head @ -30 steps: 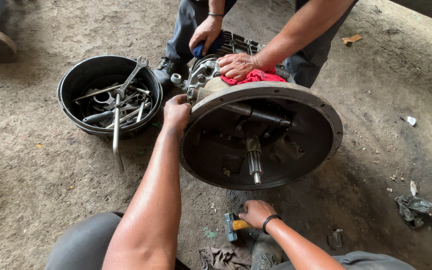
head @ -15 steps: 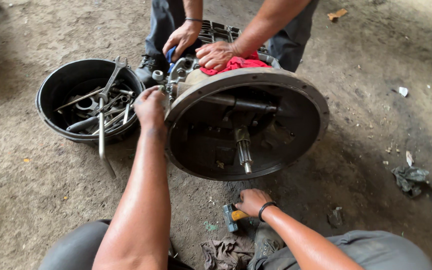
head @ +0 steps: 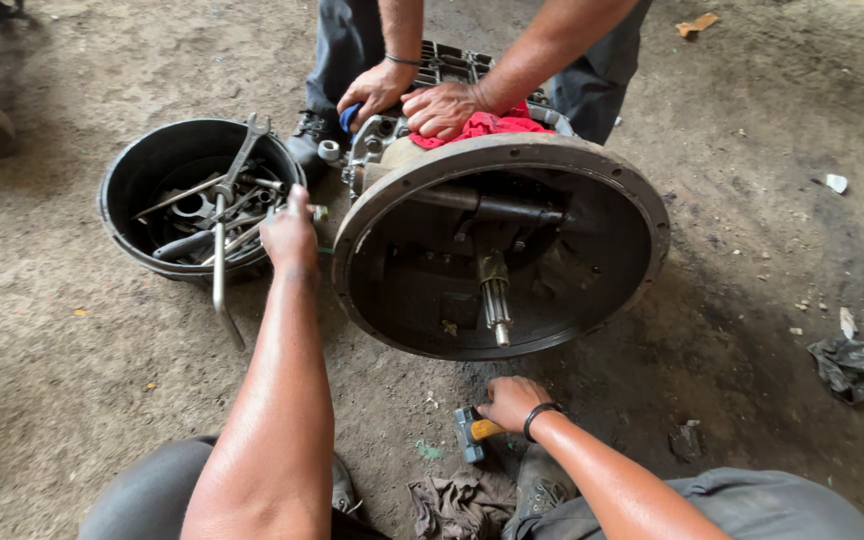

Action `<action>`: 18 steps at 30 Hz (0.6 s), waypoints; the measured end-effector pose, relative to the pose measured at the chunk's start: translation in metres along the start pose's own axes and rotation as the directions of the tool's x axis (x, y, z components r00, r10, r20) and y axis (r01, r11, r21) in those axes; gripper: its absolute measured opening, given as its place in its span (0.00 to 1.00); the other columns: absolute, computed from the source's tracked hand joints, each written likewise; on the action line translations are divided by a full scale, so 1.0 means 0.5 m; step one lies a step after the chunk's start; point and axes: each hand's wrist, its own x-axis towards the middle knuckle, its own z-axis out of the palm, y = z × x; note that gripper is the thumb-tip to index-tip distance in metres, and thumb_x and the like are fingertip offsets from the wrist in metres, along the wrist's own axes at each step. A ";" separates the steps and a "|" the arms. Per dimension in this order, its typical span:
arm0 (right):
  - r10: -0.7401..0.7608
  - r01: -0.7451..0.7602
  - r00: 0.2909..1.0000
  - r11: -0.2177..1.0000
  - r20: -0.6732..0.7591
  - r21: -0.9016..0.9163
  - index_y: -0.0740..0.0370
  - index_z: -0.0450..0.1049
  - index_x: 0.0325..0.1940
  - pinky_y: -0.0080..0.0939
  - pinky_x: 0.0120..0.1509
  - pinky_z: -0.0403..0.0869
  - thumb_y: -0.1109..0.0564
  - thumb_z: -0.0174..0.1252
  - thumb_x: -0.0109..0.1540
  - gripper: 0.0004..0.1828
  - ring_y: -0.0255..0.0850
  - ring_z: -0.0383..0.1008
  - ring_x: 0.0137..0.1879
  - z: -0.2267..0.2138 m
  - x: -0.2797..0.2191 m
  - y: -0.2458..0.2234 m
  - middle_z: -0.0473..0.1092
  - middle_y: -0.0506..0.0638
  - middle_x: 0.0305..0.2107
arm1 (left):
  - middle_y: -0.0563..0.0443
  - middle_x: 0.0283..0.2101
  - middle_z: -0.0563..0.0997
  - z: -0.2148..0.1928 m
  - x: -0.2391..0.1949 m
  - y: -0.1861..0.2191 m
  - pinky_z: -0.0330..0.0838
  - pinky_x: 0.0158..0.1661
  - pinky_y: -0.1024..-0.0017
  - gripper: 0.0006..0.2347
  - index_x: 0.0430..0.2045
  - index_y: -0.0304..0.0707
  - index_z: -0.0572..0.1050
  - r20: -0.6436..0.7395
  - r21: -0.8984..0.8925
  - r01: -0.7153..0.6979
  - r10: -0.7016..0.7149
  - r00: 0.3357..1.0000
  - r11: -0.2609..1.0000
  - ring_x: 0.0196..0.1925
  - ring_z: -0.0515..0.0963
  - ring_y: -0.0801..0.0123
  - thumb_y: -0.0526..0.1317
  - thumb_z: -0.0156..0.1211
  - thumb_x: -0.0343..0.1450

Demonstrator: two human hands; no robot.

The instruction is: The person uses a hammer to repeatedly strike a component inside a large engine casing while another person holds the casing steady. The person then removes a metal rod and wipes the area with a red cloth.

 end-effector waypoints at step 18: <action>-0.046 0.080 0.984 0.977 0.173 -0.197 0.54 0.81 0.48 0.46 0.60 0.78 0.32 0.63 0.55 0.29 0.46 0.81 0.54 0.030 0.131 0.026 0.81 0.51 0.44 | 0.33 0.29 0.83 -0.463 0.142 0.329 0.75 0.39 0.59 0.12 0.21 0.27 0.82 -0.481 0.352 -0.143 0.310 0.820 0.925 0.33 0.82 0.50 0.42 0.62 0.64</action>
